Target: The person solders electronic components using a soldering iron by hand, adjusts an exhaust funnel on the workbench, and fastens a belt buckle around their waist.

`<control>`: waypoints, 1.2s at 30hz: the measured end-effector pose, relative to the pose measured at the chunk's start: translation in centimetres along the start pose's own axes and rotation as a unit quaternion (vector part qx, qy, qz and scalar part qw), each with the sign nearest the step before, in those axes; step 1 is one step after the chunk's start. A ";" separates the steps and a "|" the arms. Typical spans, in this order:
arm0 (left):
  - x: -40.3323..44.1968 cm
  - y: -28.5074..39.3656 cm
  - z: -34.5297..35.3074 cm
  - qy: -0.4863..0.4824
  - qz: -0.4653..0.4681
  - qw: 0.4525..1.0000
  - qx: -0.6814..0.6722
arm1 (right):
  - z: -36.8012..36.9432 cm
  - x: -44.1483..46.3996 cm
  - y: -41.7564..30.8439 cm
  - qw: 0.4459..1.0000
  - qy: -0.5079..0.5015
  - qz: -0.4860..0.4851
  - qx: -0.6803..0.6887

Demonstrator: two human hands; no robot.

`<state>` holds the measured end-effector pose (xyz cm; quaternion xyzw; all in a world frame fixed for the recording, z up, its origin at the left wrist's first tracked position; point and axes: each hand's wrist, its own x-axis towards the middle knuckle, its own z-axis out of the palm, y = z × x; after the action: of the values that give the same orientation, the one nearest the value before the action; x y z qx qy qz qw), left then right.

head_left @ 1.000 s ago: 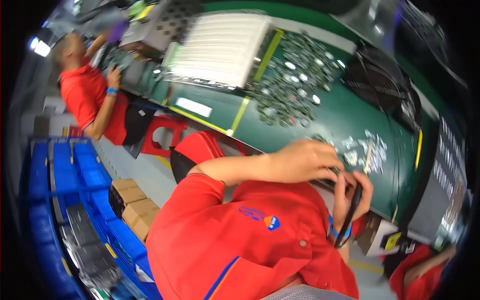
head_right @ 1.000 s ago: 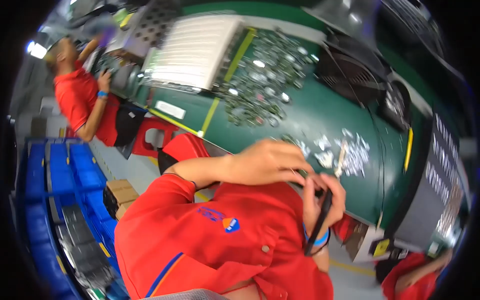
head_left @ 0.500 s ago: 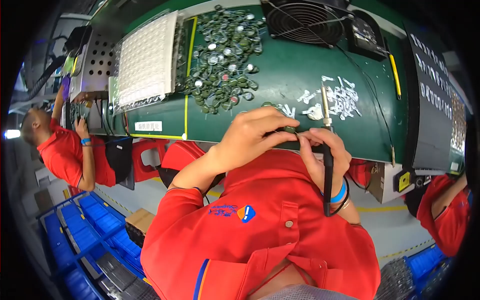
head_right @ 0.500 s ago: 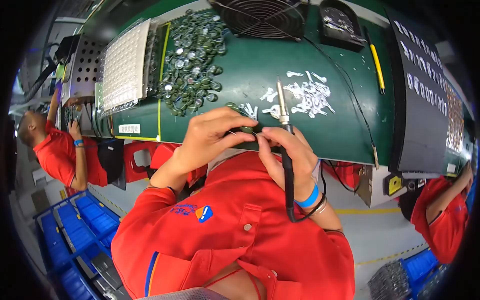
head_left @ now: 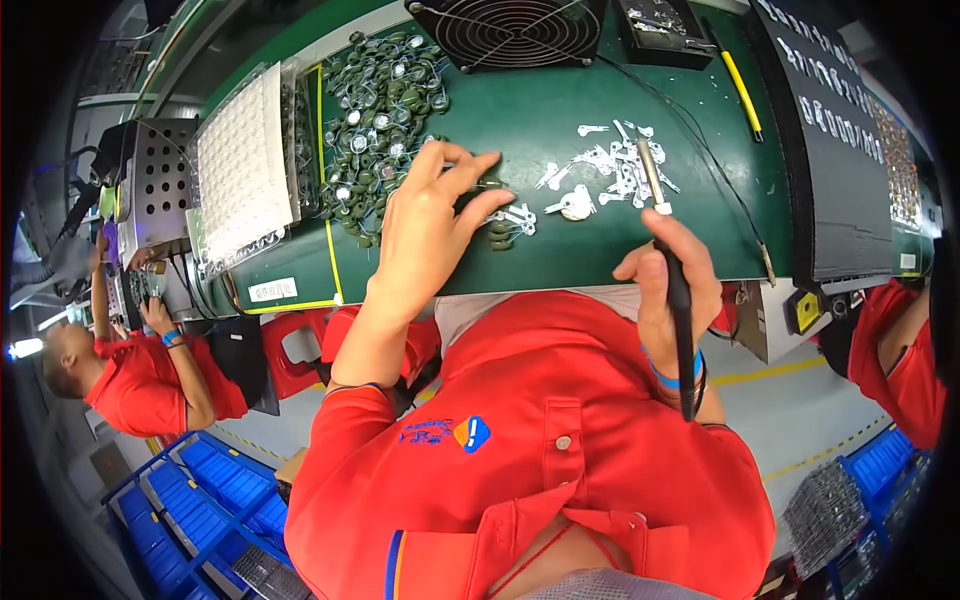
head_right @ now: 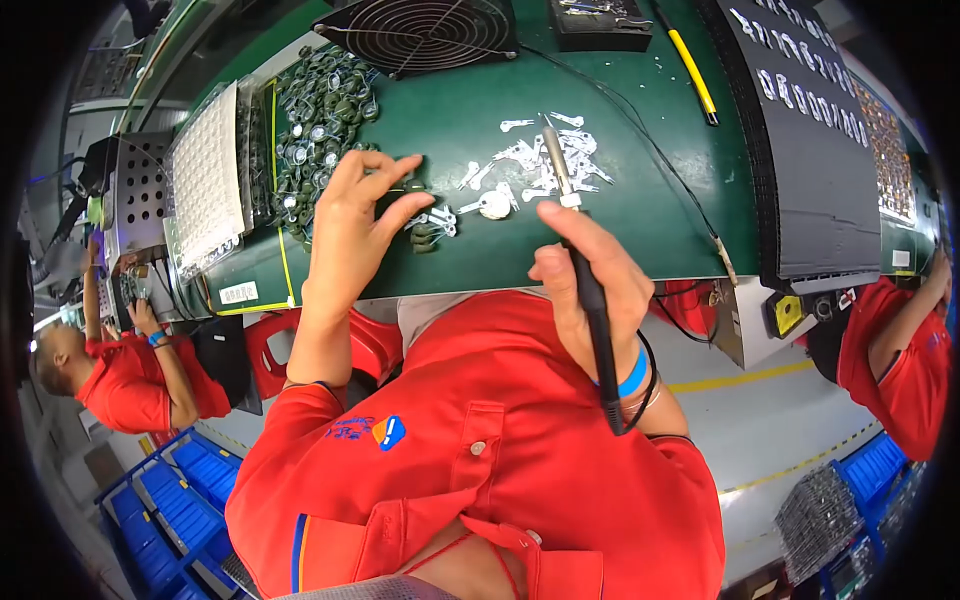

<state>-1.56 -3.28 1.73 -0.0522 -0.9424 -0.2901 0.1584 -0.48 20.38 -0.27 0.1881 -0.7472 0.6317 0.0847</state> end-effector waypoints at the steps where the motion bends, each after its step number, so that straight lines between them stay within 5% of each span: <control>1: 0.2 0.2 0.0 0.014 0.003 1.000 0.008 | -0.4 0.4 -0.2 1.000 0.007 0.012 -0.015; 4: 0.3 1.3 -0.3 0.002 0.004 0.999 -0.038 | -1.5 2.2 -0.8 0.998 0.023 0.038 -0.049; 9: 0.5 3.6 0.2 -0.093 -0.027 0.989 -0.114 | -1.9 7.9 -0.6 0.965 0.130 -0.171 -0.152; 13: 0.2 2.9 1.6 -0.089 0.024 0.986 -0.139 | -2.9 10.3 1.3 0.964 0.017 -0.090 -0.250; 21: -0.2 2.4 2.3 -0.035 0.098 0.987 -0.120 | -1.0 5.9 0.4 0.987 0.089 -0.095 -0.093; 25: -0.7 2.6 2.6 -0.014 0.087 0.989 -0.117 | -1.1 2.4 -0.3 0.996 0.025 -0.003 -0.080; 29: -0.5 3.1 2.4 0.034 0.088 0.989 -0.116 | -1.2 1.2 0.6 0.998 0.028 -0.017 -0.060; 36: -0.6 2.9 2.8 -0.017 0.091 0.992 -0.091 | -0.6 -0.4 0.6 0.998 0.052 0.016 0.017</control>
<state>-1.23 0.69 0.87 -0.1568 -0.9058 -0.3585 0.1623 -0.42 21.15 -0.90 0.1445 -0.7339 0.6545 0.1097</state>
